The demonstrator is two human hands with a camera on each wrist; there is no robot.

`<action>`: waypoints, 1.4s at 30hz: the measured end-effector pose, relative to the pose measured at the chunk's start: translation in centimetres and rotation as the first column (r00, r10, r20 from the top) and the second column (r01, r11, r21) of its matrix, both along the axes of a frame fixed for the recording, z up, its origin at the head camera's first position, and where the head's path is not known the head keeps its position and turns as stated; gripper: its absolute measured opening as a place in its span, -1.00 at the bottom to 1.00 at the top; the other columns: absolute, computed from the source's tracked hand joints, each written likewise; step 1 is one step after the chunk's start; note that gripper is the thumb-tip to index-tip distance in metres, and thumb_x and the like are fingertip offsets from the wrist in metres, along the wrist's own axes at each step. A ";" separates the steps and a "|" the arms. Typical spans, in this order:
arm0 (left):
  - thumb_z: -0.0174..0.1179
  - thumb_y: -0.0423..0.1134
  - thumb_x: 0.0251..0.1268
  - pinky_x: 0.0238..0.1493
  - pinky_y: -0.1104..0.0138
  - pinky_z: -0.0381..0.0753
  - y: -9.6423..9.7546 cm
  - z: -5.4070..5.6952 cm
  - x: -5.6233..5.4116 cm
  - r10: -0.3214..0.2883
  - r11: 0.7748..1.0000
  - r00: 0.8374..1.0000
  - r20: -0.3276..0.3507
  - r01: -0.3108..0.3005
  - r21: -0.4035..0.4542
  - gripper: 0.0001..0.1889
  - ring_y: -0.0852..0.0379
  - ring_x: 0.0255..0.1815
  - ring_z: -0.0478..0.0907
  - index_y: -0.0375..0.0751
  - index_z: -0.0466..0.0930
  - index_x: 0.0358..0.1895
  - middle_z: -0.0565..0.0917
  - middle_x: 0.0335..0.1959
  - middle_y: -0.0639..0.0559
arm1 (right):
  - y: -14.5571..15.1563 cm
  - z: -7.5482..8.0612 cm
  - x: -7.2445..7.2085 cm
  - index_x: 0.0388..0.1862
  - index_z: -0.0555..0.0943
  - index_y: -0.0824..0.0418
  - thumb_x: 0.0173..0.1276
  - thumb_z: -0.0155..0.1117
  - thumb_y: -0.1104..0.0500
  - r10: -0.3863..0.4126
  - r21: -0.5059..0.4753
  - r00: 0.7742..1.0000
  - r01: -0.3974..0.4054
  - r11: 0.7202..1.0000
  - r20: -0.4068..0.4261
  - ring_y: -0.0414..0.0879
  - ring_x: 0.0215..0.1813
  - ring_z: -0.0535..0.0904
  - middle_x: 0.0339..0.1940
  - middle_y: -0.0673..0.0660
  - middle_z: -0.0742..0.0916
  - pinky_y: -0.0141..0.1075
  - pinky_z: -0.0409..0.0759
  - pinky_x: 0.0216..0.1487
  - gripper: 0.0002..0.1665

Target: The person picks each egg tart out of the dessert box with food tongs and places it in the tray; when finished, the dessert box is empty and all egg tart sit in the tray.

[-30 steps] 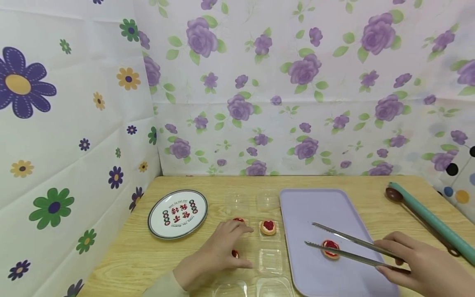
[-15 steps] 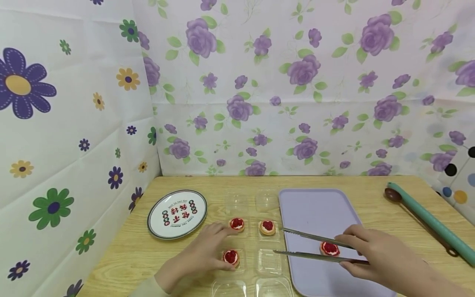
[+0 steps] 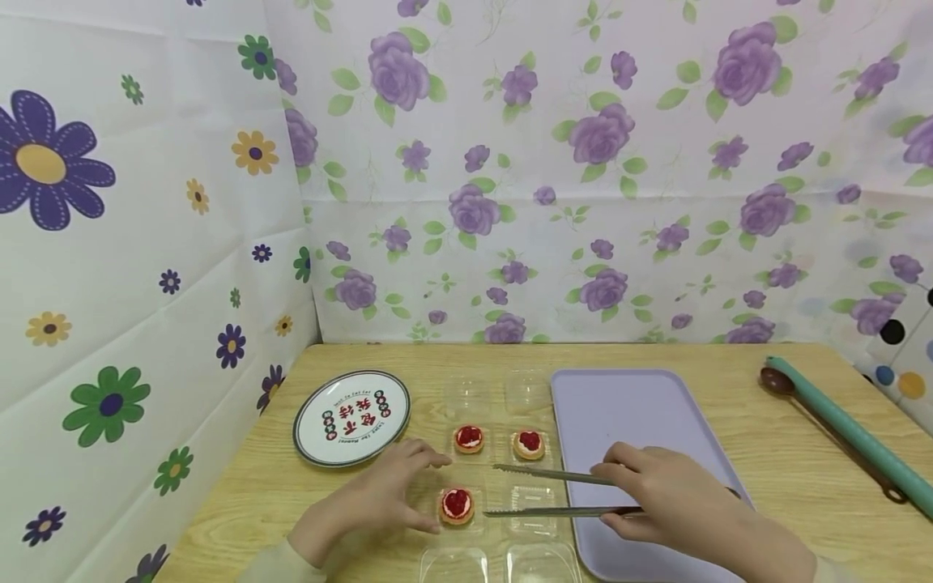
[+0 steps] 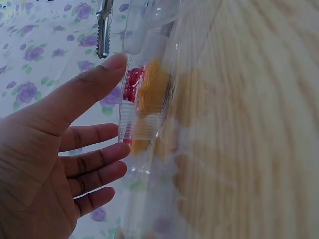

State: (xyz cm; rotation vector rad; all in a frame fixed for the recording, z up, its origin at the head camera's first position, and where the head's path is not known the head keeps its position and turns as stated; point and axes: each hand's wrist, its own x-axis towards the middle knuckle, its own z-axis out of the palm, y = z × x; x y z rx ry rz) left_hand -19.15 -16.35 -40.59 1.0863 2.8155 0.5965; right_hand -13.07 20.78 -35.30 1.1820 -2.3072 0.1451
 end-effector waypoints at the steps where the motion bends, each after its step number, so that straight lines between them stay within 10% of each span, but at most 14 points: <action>1: 0.45 0.21 -0.21 0.29 0.05 0.43 -0.1 0.0 0.0 0.001 1.000 1.000 0.009 -0.001 -0.003 -0.15 0.06 0.21 0.39 -0.05 0.46 0.25 0.50 0.15 0.09 | -0.4 -0.1 -0.1 -0.20 0.66 0.06 -0.02 0.51 -0.05 0.000 0.004 1.000 0.000 1.000 0.005 -0.42 -0.48 0.42 -0.34 -0.17 0.57 -0.53 0.45 -0.49 -0.60; 25: 0.43 0.26 -0.20 0.24 0.14 0.46 -0.5 -0.5 -0.2 -0.019 1.000 1.000 0.004 0.019 0.001 -0.21 0.10 0.16 0.41 -0.06 0.51 0.16 0.54 0.06 0.13 | -6.1 -0.8 -1.4 -0.31 0.65 0.06 0.04 0.45 -0.11 -0.131 0.191 0.978 0.099 0.977 0.163 -0.33 -0.60 0.30 -0.45 -0.10 0.55 -0.45 0.44 -0.53 -0.66; 42: 0.43 0.25 -0.19 0.24 0.16 0.47 -0.4 -0.3 -0.1 0.004 1.000 0.999 0.052 -0.004 -0.011 -0.23 0.12 0.17 0.39 -0.03 0.50 0.17 0.51 0.07 0.17 | -6.8 0.1 -1.4 -0.42 0.65 0.02 0.01 0.48 -0.13 -0.122 0.271 0.990 0.099 0.957 0.071 -0.33 -0.64 0.25 -0.50 -0.11 0.51 -0.47 0.31 -0.62 -0.69</action>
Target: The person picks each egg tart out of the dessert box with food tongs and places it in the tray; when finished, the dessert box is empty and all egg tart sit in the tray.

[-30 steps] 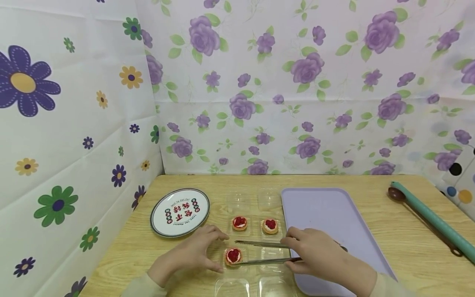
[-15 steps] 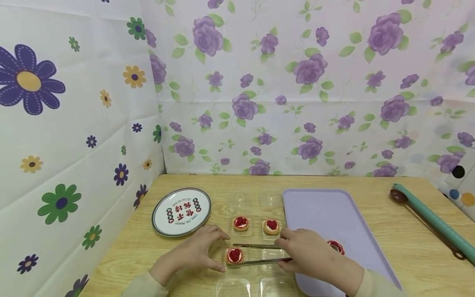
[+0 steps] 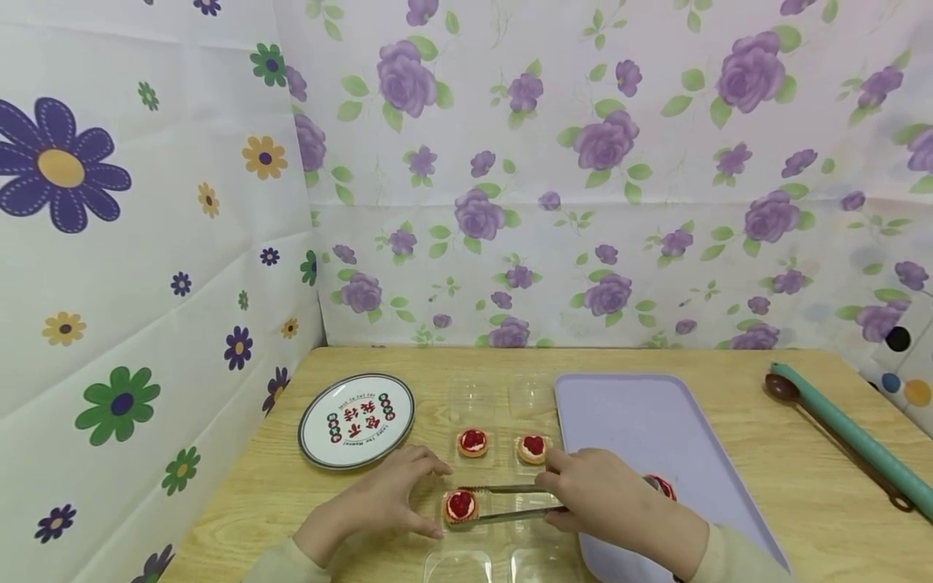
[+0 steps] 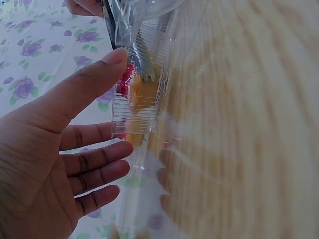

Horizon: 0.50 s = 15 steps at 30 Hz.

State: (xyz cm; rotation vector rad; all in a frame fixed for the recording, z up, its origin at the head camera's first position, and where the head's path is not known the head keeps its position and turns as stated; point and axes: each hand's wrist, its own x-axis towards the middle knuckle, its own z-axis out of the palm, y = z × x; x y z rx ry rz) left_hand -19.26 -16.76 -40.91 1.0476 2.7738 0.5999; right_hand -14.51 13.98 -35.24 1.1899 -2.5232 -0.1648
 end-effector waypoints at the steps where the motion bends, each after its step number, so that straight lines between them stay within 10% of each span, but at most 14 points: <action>1: 0.43 0.25 -0.19 0.24 0.16 0.47 0.0 0.0 0.0 0.000 1.000 1.000 -0.002 0.000 -0.002 -0.23 0.12 0.17 0.40 -0.03 0.50 0.17 0.51 0.08 0.17 | 0.0 -0.1 0.0 -0.42 0.64 0.01 0.00 0.48 -0.14 0.004 -0.006 1.000 -0.004 1.000 -0.008 -0.33 -0.64 0.26 -0.50 -0.11 0.52 -0.46 0.31 -0.62 -0.69; 15: 0.44 0.24 -0.19 0.25 0.16 0.47 0.1 0.0 0.0 -0.010 1.000 1.000 -0.030 0.010 0.001 -0.22 0.11 0.17 0.40 -0.06 0.51 0.17 0.53 0.08 0.14 | 1.8 0.1 0.7 -0.28 0.66 0.00 -0.02 0.53 -0.03 0.064 -0.184 0.994 -0.079 0.980 -0.086 -0.37 -0.59 0.35 -0.45 -0.14 0.55 -0.49 0.40 -0.56 -0.67</action>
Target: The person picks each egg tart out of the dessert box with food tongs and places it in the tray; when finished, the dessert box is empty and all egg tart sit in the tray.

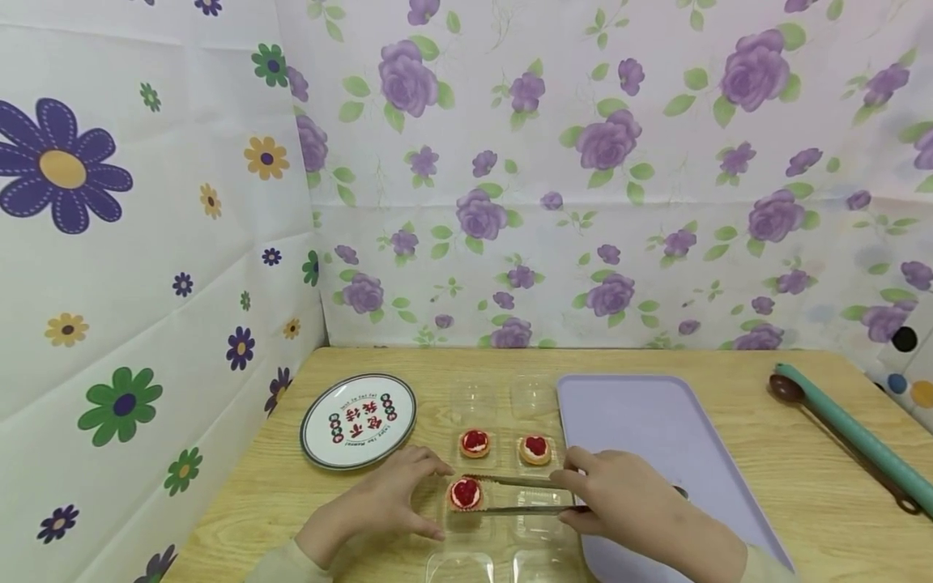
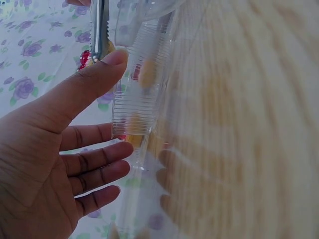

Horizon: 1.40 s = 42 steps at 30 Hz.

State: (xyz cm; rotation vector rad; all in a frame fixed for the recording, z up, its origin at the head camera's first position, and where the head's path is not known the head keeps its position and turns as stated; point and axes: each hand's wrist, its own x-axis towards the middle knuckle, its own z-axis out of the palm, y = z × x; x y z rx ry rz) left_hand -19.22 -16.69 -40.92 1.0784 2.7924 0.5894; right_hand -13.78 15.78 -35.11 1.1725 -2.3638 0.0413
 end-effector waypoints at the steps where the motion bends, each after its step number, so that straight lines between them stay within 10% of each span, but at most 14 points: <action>1: 0.44 0.24 -0.19 0.25 0.16 0.47 0.0 0.0 0.0 -0.001 1.000 1.000 -0.003 0.001 -0.001 -0.22 0.11 0.17 0.40 -0.06 0.51 0.17 0.53 0.08 0.14 | 0.2 0.1 0.1 -0.28 0.66 0.01 -0.04 0.54 -0.02 0.000 -0.008 1.000 -0.001 1.000 -0.012 -0.37 -0.59 0.36 -0.45 -0.13 0.55 -0.49 0.41 -0.56 -0.67; 42: 0.45 0.21 -0.17 0.22 0.23 0.48 0.0 0.0 -0.1 -0.026 1.000 1.000 -0.003 0.026 0.016 -0.25 0.13 0.13 0.41 -0.11 0.53 0.13 0.54 0.04 0.13 | 10.3 0.0 3.1 -0.18 0.71 -0.02 0.02 0.49 -0.07 -0.280 -0.112 0.955 0.290 0.950 0.098 -0.57 -0.56 0.12 -0.37 -0.25 0.51 -0.60 0.17 -0.60 -0.64</action>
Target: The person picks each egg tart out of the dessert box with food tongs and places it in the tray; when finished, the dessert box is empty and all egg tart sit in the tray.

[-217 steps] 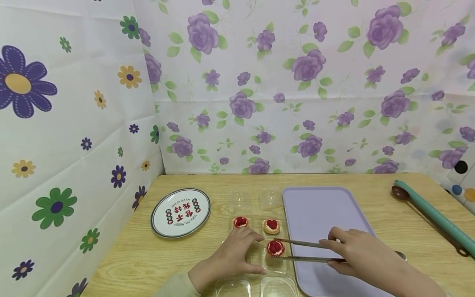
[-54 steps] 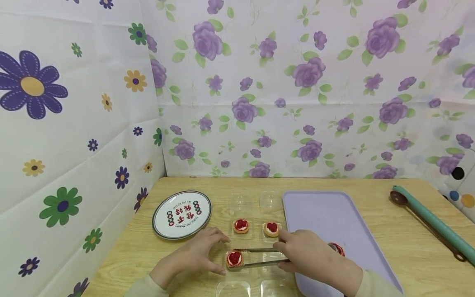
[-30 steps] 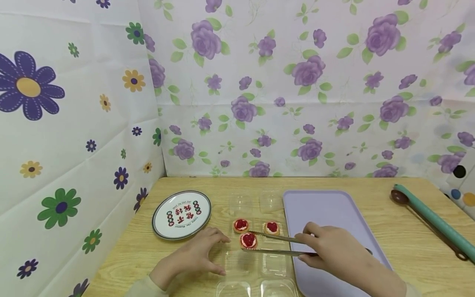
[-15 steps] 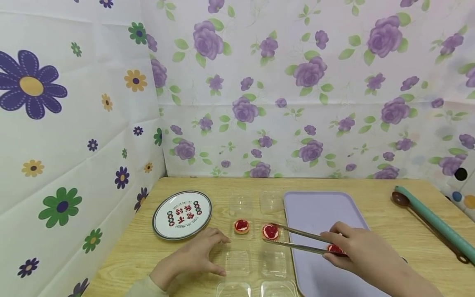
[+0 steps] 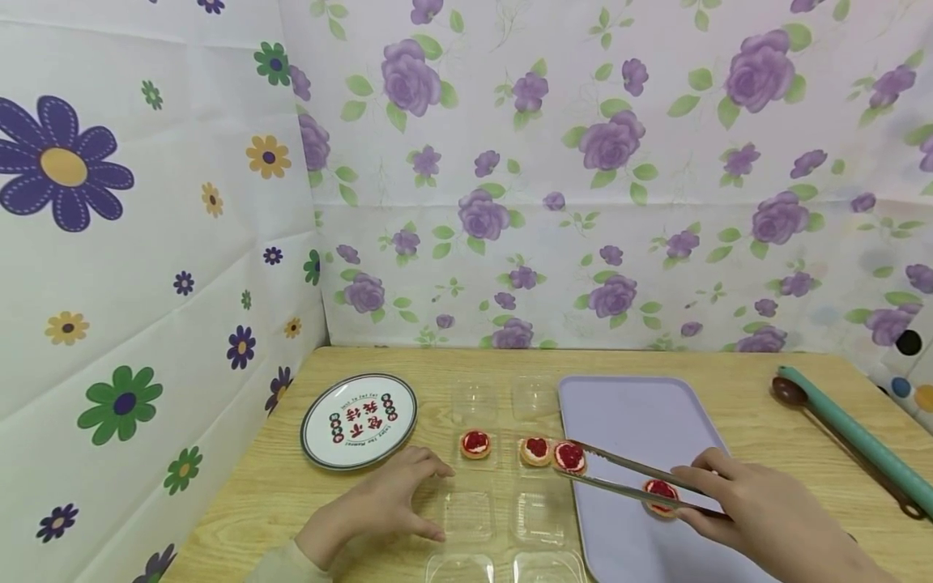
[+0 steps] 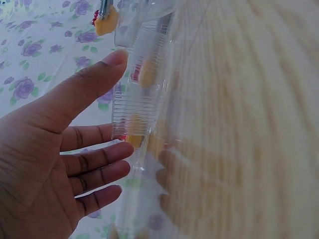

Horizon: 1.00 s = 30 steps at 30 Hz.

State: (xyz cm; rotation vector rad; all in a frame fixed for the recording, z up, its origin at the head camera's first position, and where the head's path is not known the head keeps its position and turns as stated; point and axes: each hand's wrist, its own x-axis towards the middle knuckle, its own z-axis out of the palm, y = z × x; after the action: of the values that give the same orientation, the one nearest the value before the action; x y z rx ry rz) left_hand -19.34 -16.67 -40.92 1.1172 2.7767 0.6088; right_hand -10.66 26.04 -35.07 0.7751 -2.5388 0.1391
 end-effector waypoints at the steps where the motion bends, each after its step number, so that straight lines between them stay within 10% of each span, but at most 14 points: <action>1: 0.45 0.21 -0.17 0.22 0.23 0.48 0.0 0.0 0.0 0.001 1.000 1.000 -0.001 -0.001 -0.002 -0.25 0.13 0.13 0.41 -0.11 0.53 0.13 0.54 0.04 0.13 | 0.2 -0.1 0.1 -0.17 0.72 -0.02 0.03 0.49 -0.08 -0.023 0.010 1.000 0.023 1.000 0.019 -0.56 -0.56 0.13 -0.37 -0.24 0.51 -0.58 0.18 -0.61 -0.64; 7: 0.44 0.22 -0.16 0.22 0.23 0.48 0.1 0.1 0.0 -0.002 1.000 1.000 -0.010 0.002 -0.007 -0.25 0.13 0.14 0.41 -0.11 0.53 0.13 0.54 0.04 0.13 | 1.6 -0.9 0.6 -0.14 0.71 -0.04 0.11 0.42 -0.13 -0.150 0.088 0.971 0.136 0.987 0.183 -0.50 -0.60 0.15 -0.38 -0.21 0.52 -0.52 0.21 -0.61 -0.65; 30: 0.44 0.23 -0.17 0.20 0.26 0.49 0.1 0.2 0.1 0.007 1.000 1.000 0.014 -0.007 -0.005 -0.23 0.16 0.13 0.41 -0.12 0.53 0.14 0.54 0.03 0.12 | 4.1 -3.9 1.0 -0.22 0.70 -0.01 0.09 0.39 -0.25 -0.278 0.220 0.916 0.219 0.951 0.290 -0.46 -0.64 0.17 -0.42 -0.17 0.52 -0.50 0.26 -0.64 -0.58</action>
State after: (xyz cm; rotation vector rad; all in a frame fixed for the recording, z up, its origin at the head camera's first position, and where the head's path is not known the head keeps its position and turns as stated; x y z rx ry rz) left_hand -19.28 -16.62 -40.70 1.0987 2.7702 0.6081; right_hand -9.70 30.18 -39.02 0.5176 -2.9665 -0.0627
